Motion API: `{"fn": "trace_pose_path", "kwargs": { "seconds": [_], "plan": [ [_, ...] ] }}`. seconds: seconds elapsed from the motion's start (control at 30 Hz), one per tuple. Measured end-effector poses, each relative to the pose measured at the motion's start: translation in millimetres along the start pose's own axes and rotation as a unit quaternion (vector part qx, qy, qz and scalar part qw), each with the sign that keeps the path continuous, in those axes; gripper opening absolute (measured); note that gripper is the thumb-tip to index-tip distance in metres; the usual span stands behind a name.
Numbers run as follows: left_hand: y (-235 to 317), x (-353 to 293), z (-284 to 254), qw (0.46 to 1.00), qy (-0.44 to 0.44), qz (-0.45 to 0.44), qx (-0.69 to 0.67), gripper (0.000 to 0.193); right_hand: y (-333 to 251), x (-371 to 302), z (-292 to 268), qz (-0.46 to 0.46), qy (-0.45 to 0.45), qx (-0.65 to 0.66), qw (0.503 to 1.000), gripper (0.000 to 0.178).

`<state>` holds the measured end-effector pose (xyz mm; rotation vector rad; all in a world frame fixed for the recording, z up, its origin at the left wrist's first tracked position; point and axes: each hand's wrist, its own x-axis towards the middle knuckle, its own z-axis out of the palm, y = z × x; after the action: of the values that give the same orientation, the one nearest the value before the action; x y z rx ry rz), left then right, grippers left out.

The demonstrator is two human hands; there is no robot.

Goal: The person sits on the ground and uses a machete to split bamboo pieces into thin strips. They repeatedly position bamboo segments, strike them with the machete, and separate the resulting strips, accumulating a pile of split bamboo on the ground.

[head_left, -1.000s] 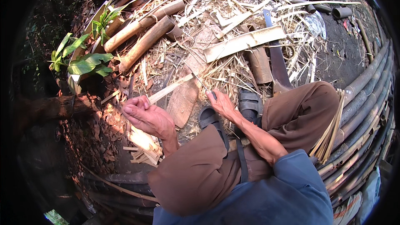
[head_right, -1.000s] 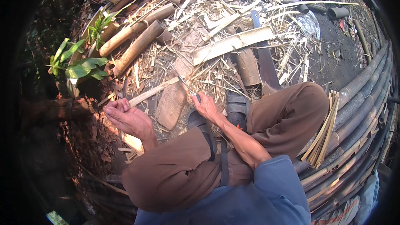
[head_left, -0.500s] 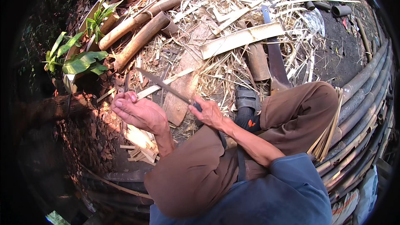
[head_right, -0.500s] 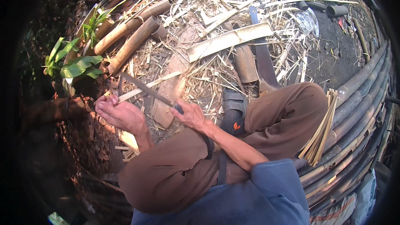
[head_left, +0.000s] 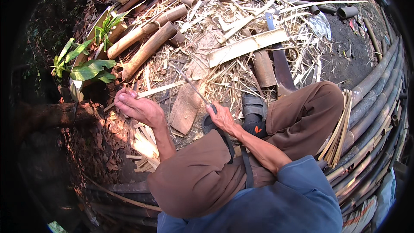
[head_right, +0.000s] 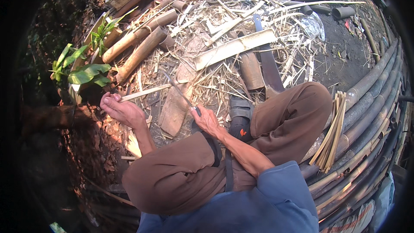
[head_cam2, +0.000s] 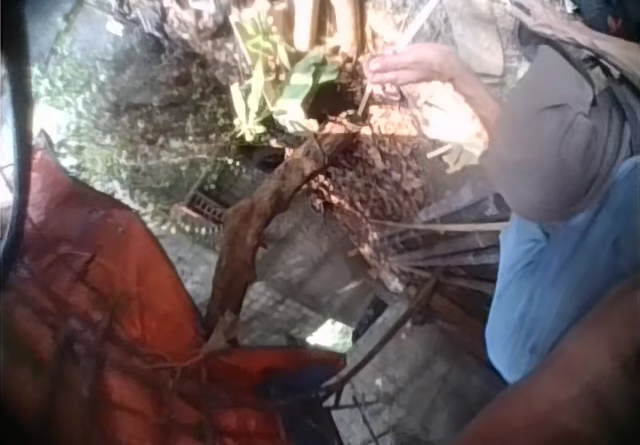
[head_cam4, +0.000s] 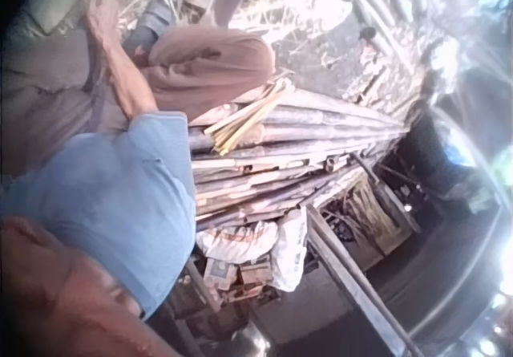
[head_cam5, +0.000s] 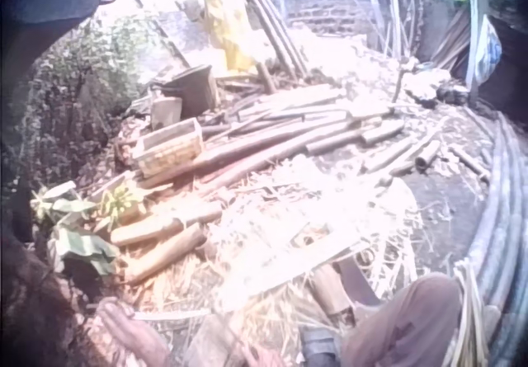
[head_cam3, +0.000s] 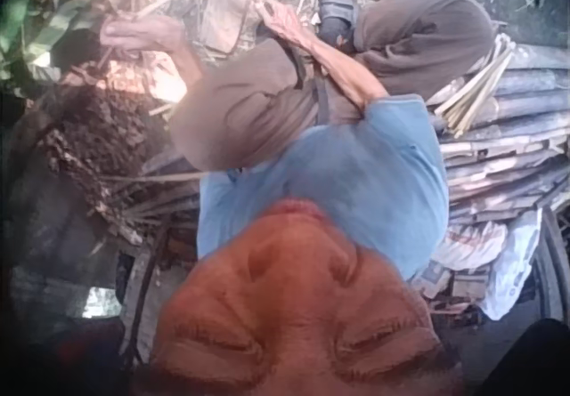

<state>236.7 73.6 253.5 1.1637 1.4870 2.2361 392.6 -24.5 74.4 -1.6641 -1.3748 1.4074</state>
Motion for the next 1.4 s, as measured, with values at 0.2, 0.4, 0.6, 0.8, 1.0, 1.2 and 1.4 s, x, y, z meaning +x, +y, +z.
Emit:
{"fn": "trace_pose_path", "kwargs": {
  "seconds": [0.2, 0.4, 0.6, 0.8, 1.0, 1.2, 1.4],
  "plan": [
    [-5, 1, 2, 1.0, -0.018, 0.005, -0.011, 0.027, 43, 15, 2, 0.034, 0.07, -0.021, 0.997, 0.044],
    [-3, 7, -1, 1.0, 0.02, -0.02, -0.003, 0.027, -48, -14, -6, -0.121, -0.001, -0.035, 0.992, 0.037],
    [-4, 2, -7, 0.999, 0.035, 0.011, 0.021, 0.028, 3, 11, 3, -0.019, 0.022, -0.011, 1.0, 0.04],
    [5, -4, 0, 0.999, 0.03, -0.011, 0.013, 0.027, 24, 11, -1, 0.004, 0.058, -0.033, 0.998, 0.036],
    [5, -9, -8, 0.999, 0.045, -0.009, 0.018, 0.028, 41, 5, 1, 0.008, 0.058, -0.057, 0.997, 0.043],
    [2, -14, -42, 0.961, -0.016, -0.112, -0.251, 0.043, 55, 10, -9, 0.007, 0.048, -0.079, 0.996, 0.053],
    [-51, -60, -112, 0.756, -0.1, -0.595, -0.253, 0.062, 19, 4, -31, 0.094, 0.017, -0.003, 0.995, 0.059]
  ]
}}
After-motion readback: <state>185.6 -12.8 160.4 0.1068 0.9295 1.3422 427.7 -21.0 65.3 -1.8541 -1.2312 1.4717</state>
